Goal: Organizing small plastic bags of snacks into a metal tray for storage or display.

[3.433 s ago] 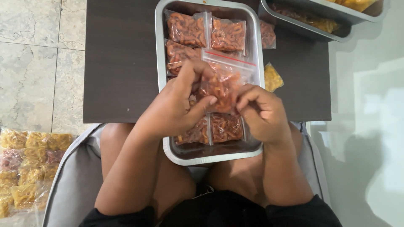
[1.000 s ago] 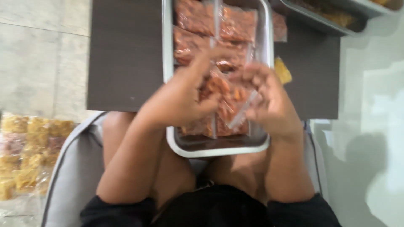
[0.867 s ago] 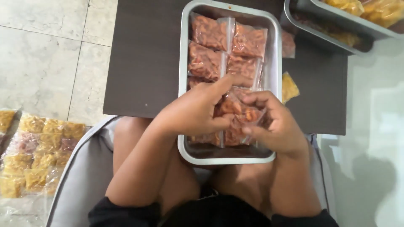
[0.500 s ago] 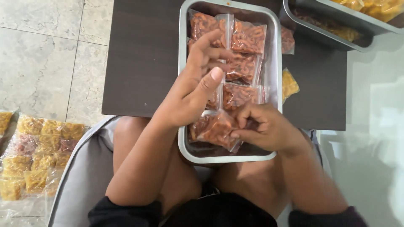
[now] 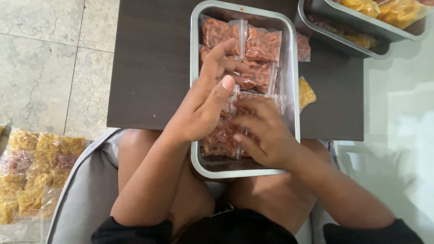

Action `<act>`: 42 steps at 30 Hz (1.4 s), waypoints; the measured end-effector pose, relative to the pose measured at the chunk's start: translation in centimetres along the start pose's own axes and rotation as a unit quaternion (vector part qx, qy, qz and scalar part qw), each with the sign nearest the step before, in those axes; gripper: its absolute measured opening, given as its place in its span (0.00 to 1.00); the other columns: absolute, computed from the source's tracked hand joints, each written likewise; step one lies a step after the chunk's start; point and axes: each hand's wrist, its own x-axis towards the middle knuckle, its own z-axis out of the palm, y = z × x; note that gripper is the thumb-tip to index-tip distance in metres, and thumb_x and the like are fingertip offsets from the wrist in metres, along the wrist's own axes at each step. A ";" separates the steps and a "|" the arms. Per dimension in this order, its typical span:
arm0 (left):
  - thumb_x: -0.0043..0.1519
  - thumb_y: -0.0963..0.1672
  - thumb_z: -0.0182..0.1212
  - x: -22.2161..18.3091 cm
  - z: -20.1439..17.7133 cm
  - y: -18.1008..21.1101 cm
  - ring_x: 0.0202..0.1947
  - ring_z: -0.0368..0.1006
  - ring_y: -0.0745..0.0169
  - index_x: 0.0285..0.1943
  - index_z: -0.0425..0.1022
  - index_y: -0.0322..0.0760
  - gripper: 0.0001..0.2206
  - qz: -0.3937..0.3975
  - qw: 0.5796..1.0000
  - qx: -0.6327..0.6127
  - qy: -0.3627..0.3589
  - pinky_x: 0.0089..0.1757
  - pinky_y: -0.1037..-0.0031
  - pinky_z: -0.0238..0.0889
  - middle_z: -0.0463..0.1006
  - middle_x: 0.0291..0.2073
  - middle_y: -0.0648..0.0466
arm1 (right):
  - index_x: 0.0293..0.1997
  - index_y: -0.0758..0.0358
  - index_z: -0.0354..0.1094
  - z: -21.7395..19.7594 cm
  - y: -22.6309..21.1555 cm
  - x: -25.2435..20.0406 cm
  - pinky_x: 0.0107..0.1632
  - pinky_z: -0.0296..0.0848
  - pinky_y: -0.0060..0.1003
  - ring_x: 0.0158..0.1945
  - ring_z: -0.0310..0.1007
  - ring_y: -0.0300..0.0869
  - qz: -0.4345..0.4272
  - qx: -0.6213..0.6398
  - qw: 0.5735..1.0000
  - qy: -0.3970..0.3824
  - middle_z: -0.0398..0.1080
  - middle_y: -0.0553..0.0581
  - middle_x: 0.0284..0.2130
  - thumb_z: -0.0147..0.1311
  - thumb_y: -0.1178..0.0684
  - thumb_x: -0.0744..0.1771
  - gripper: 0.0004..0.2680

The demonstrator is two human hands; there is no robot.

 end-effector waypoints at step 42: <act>0.71 0.57 0.37 -0.2 -0.2 0.5 0.60 0.70 0.57 0.79 0.42 0.36 0.33 -0.026 0.999 0.020 -0.023 0.56 0.68 0.66 0.71 0.59 0.43 | 0.51 0.51 0.74 1.8 0.5 0.7 0.53 0.66 0.47 0.44 0.63 0.50 -0.130 0.009 0.983 -0.127 0.68 0.51 0.44 0.55 0.47 0.70 0.07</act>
